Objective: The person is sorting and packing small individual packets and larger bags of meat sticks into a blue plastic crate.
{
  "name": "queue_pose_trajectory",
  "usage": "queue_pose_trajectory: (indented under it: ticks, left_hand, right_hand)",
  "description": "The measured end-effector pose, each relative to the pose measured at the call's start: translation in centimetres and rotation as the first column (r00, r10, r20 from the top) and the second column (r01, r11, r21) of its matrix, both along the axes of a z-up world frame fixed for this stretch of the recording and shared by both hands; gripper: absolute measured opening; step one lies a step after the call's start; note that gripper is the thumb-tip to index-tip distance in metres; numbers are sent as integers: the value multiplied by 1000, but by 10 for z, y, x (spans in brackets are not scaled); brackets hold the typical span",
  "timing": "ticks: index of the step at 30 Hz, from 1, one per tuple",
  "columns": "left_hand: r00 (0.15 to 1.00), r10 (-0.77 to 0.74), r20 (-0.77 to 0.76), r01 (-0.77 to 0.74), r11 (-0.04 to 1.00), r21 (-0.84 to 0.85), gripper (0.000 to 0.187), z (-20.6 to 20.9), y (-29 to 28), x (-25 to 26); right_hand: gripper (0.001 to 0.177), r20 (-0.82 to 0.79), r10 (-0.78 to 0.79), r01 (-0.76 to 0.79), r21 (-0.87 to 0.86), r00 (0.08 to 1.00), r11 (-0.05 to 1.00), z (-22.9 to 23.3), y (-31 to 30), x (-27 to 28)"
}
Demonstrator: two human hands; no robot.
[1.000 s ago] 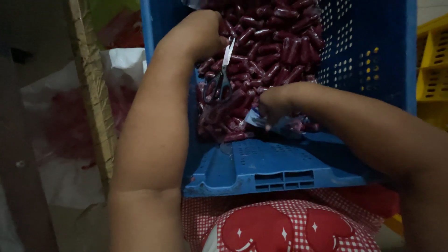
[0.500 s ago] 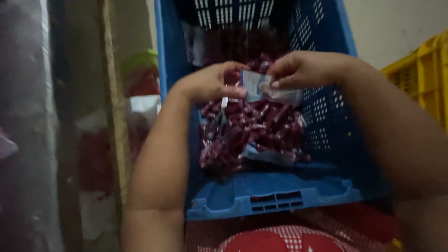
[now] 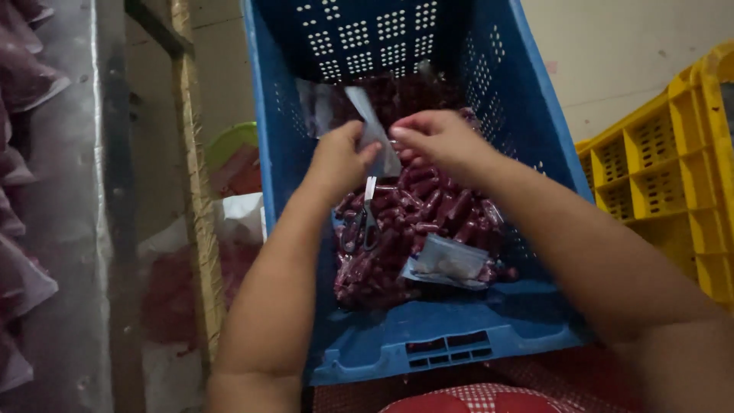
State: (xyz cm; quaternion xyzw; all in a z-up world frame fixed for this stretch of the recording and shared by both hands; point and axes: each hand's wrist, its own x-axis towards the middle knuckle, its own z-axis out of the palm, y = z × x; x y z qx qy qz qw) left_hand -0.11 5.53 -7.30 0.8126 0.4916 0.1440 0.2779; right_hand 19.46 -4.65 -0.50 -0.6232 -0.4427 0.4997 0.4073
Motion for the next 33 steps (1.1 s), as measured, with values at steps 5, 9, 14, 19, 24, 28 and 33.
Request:
queue_pose_trajectory:
  ticks: [5,9,14,19,24,28,33]
  left_hand:
    - [916,-290,279,333,935,-124,37,41,-44,22]
    - [880,-236,413,338,921,-193,55,46,-46,8]
    - [824,14,566,231,905,-358,35,47,-47,2]
    - [815,67,576,165,925,-341,33,27,-43,12]
    - [817,98,568,89,952,-292,30,34,-54,22]
    - [810,157,565,73,929,-362,15,41,-55,23]
    - [768,292,570,-34,907,-419,18,34,-53,25]
  right_hand:
    - [45,-333,-46,27,-62,942,998,-22,5,-12]
    - [35,-268,-75,57,-71,961,996,-10,7,-2]
    - [10,-30,-53,54,35,998,998,11,-1,2]
    - [16,215,-8,-16,111,977,994,-21,16,9]
    - [17,153,35,-48,85,988,995,-36,23,16]
    - [26,139,209,-207,-23,968,978,5,16,25]
    - [23,283,130,-129,-22,950,991,17,15,53]
